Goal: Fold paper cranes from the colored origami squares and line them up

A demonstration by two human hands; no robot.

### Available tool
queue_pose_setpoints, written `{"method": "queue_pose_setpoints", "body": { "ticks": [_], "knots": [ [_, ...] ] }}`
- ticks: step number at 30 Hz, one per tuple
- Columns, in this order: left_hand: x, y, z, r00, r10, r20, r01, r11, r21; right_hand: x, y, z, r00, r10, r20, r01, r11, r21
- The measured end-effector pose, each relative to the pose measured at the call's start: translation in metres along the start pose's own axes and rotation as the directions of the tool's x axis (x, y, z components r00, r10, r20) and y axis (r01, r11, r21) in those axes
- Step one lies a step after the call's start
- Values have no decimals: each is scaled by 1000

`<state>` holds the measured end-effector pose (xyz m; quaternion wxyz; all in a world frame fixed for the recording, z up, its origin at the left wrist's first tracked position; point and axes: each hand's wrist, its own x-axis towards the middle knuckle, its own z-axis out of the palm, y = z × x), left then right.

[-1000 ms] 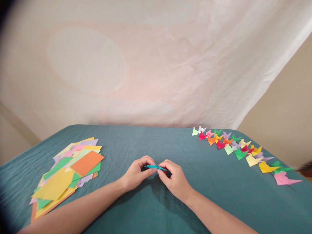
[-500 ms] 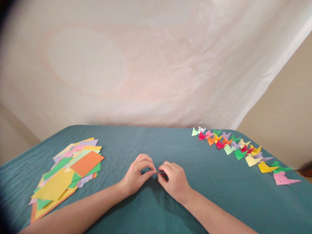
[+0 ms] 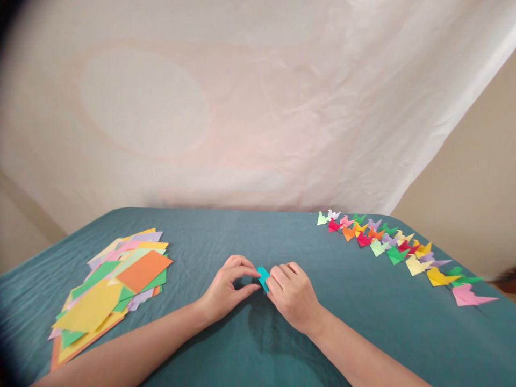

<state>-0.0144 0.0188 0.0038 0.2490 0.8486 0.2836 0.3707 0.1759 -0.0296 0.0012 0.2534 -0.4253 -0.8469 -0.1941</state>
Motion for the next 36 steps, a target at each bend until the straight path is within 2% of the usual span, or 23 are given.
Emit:
{"method": "queue_pose_setpoints", "body": {
  "ticks": [4,7,14,20,29,36],
  "knots": [
    [-1,0,0,998,46,51,-52,992,115,2,-5,-1,998,-15,59,21,993,-118],
    [-3,1,0,994,35,103,-53,983,176,3,-8,3,994,4,106,12,989,-145],
    [-2,1,1,986,-42,164,-1,967,253,1,-11,7,983,43,178,-17,989,-145],
    [0,-1,2,978,-64,200,4,958,287,-1,-13,12,976,80,202,-55,991,-124],
    [-1,-2,1,978,-51,203,-4,965,263,-1,-6,6,962,155,224,-184,976,113],
    [-1,-5,1,982,-39,186,-2,977,214,-2,6,5,954,199,225,-276,878,392]
  ]
}}
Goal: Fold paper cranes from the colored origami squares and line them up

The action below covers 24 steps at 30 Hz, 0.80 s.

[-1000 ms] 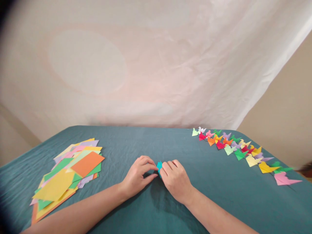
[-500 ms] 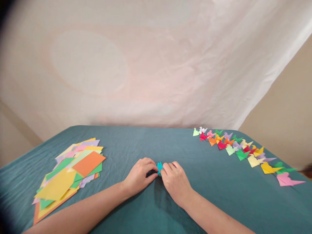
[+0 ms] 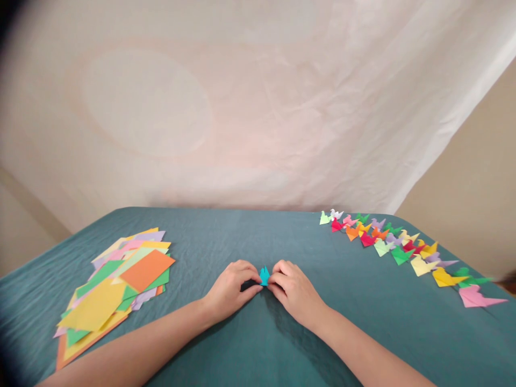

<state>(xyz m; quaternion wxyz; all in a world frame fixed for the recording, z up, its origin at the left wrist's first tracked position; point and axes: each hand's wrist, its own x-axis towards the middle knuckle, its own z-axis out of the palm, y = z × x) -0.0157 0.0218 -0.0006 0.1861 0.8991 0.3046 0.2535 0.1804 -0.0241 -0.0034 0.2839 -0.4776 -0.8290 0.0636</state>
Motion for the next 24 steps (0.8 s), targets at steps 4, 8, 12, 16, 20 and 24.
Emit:
{"method": "queue_pose_setpoints", "body": {
  "ticks": [4,8,12,16,20,24],
  "knots": [
    [1,-1,1,1000,-6,-12,6,1000,-12,2,7,2,999,46,11,-47,993,105],
    [2,-2,2,999,-20,-25,20,1000,-16,4,10,5,996,87,26,-90,981,170],
    [4,-2,1,999,-30,-25,29,999,-20,6,11,8,994,111,22,-113,970,216],
    [5,-3,2,999,-47,-22,46,999,-21,7,14,12,993,118,8,-118,972,203],
    [5,-4,3,998,-61,-14,61,998,-8,8,15,14,991,130,-9,-127,976,179],
    [1,1,-4,1000,-16,-27,18,997,71,10,14,15,992,127,-22,-123,982,146]
  ]
}}
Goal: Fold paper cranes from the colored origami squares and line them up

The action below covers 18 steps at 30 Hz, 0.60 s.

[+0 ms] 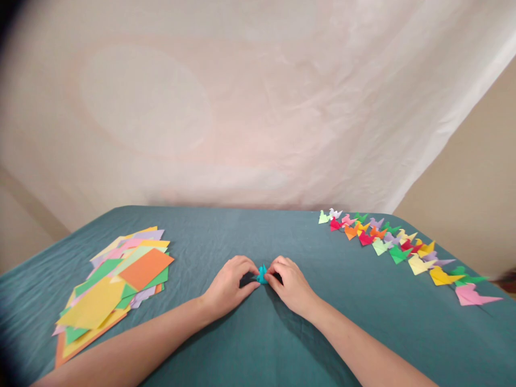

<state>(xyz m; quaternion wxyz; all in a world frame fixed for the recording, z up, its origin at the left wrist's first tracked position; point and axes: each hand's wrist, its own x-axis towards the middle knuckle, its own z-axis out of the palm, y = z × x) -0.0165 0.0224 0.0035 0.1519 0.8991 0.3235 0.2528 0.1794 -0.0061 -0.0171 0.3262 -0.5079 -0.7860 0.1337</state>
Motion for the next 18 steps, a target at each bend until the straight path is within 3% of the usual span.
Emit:
{"method": "queue_pose_setpoints", "body": {
  "ticks": [4,7,18],
  "knots": [
    [-4,8,-9,981,182,66,-190,970,152,0,0,1,1000,0,-6,0,1000,3],
    [-7,13,-10,960,248,127,-274,926,261,0,0,2,1000,3,-16,-3,1000,16],
    [-13,19,1,936,249,248,-339,823,456,-1,4,4,999,-4,-39,4,1000,9]
  ]
}}
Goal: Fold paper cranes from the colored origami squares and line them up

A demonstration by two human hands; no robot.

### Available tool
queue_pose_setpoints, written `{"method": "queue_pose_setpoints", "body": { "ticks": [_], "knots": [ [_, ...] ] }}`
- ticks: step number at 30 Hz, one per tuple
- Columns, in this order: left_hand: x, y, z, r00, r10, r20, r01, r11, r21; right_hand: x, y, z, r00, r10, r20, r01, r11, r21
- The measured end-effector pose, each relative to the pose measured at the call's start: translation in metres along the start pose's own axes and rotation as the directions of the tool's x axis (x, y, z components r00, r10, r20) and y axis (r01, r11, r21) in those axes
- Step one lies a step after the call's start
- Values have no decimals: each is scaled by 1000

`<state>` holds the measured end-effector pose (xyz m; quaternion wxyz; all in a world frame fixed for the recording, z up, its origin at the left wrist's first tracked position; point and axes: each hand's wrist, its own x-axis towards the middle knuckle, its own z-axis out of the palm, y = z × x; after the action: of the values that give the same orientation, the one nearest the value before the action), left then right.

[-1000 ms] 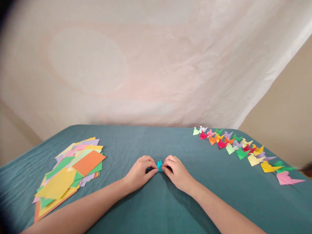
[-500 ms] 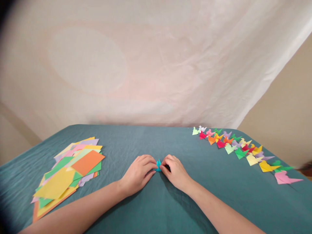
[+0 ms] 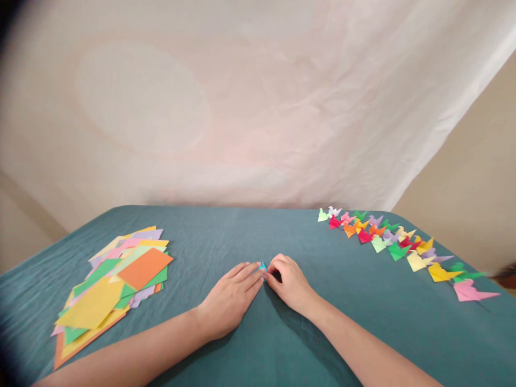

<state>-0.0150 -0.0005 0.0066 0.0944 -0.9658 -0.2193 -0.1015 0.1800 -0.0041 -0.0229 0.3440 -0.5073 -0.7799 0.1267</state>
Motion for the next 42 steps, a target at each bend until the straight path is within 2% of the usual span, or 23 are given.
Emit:
{"method": "queue_pose_setpoints", "body": {
  "ticks": [11,20,29,34,39,42],
  "knots": [
    [-1,0,3,999,10,41,-12,999,49,0,-2,2,1000,29,-1,-29,999,-14],
    [-1,0,3,999,7,35,-10,997,72,1,-3,5,998,68,4,-67,994,-90],
    [0,0,1,996,16,85,-27,992,124,2,-5,5,993,115,33,-109,983,-146],
    [-1,-2,-1,994,22,104,-33,994,107,1,-7,5,994,113,-2,-113,986,-121],
    [-2,-3,-2,993,31,116,-43,994,101,-3,-6,-4,998,64,-13,-64,998,14],
    [-2,-3,-2,992,39,119,-51,994,101,-8,-2,-14,997,-72,34,71,997,38]
  ]
}}
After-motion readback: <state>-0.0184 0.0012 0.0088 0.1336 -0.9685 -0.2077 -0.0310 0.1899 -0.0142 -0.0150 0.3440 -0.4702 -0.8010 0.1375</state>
